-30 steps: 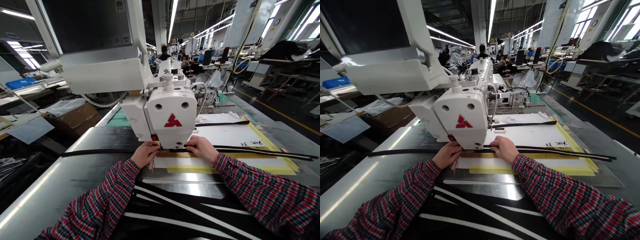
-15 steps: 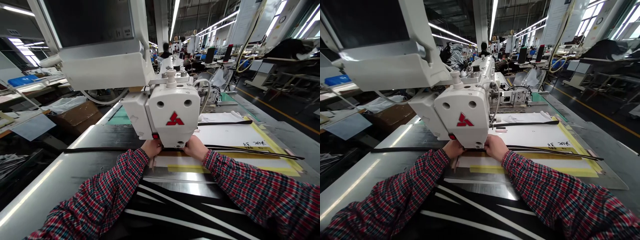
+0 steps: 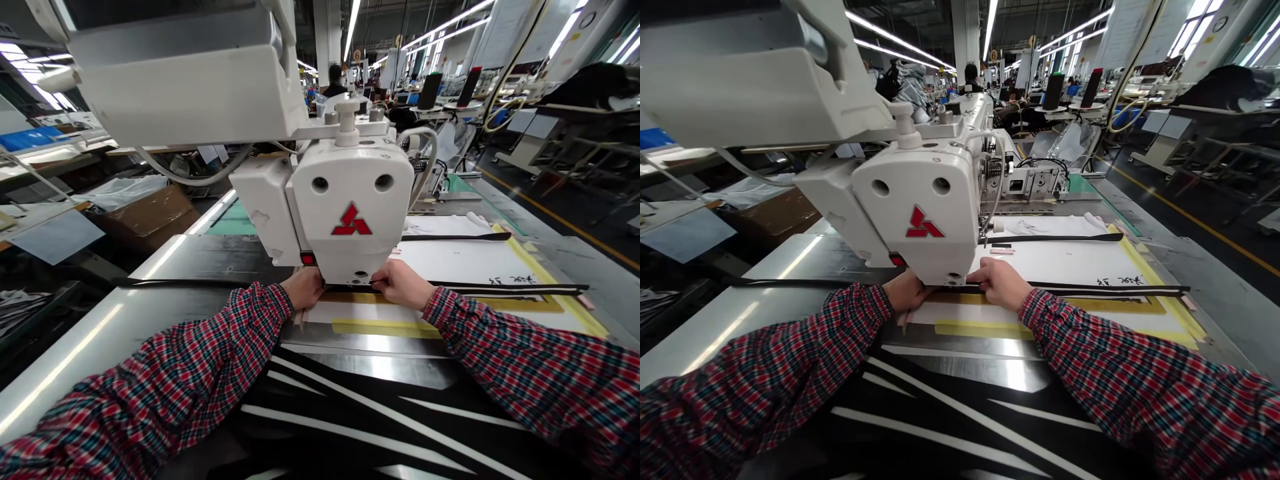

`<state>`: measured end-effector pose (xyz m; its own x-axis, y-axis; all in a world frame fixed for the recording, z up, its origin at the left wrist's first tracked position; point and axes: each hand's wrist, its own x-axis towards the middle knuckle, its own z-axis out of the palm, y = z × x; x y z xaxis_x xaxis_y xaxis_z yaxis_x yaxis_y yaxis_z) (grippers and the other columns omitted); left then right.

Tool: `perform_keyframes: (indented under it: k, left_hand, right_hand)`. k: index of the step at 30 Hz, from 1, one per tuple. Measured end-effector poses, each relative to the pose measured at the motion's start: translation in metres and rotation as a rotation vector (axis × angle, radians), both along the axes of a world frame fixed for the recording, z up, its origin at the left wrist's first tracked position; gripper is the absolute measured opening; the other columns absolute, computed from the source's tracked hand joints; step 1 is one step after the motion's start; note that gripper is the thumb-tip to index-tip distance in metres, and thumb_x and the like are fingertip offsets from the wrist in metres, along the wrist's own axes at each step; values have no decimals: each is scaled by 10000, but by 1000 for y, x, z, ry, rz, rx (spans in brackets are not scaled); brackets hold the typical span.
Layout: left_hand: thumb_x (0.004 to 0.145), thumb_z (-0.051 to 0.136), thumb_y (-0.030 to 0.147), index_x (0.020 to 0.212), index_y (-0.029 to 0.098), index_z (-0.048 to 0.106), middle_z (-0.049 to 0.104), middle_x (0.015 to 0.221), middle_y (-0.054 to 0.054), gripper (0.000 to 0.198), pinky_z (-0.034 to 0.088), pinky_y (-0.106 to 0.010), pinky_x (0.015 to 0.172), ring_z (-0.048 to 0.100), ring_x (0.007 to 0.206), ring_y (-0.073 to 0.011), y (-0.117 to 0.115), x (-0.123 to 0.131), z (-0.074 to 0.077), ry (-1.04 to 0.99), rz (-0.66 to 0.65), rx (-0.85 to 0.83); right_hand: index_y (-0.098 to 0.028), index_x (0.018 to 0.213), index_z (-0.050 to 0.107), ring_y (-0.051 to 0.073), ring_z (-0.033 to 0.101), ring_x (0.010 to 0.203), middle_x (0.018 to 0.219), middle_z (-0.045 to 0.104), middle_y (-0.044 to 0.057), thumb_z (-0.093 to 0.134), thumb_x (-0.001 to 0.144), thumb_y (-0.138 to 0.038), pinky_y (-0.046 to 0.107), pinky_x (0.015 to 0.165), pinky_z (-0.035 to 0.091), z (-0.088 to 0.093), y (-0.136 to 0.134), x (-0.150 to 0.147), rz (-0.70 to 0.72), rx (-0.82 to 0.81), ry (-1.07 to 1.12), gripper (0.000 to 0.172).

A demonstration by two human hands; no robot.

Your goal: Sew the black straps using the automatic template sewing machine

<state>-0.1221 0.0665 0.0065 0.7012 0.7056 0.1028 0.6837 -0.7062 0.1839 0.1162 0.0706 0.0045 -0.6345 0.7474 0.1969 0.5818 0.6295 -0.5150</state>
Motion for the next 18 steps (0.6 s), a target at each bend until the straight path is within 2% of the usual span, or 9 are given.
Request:
perform_keyframes:
  k: [3, 6, 12, 15, 18]
  left_hand:
    - [837, 465, 77, 1200, 119, 521, 509, 1257, -132, 370, 329, -389, 1019, 432, 1197, -244, -2, 1, -4, 96, -87, 94]
    - [772, 487, 14, 1197, 157, 538, 494, 1277, -115, 451, 306, -411, 1031, 415, 1209, -255, -3, 3, -8, 210, -146, 135]
    - [733, 507, 3, 1211, 189, 533, 478, 1292, -101, 513, 361, -365, 995, 439, 1185, -249, -8, 5, -7, 202, -123, 170]
    - [730, 511, 13, 1231, 197, 510, 485, 1286, -88, 534, 368, -358, 988, 446, 1178, -242, -11, 5, -5, 180, -131, 182]
    - [757, 496, 28, 1220, 155, 509, 480, 1281, -122, 480, 375, -370, 977, 442, 1180, -255, -12, 4, -8, 175, -113, 199]
  right_hand:
    - [-177, 871, 713, 152, 473, 611, 670, 493, 23, 463, 666, 34, 241, 553, 392, -5, -3, 0, 16, 116, -35, 386]
    - [-203, 915, 706, 172, 508, 698, 776, 529, 49, 474, 714, 15, 269, 627, 442, -11, -7, -1, 17, 185, -21, 377]
    - [-209, 968, 672, 225, 500, 944, 972, 553, 77, 446, 856, -80, 338, 803, 466, -22, -14, -3, 109, 293, -5, 283]
    - [-192, 1015, 652, 234, 489, 988, 1025, 549, 92, 440, 846, -52, 350, 834, 459, -23, -14, -2, 133, 301, 12, 305]
    - [-172, 982, 666, 231, 511, 963, 1020, 558, 98, 429, 798, 7, 336, 809, 467, -22, -10, -4, 100, 272, 61, 349]
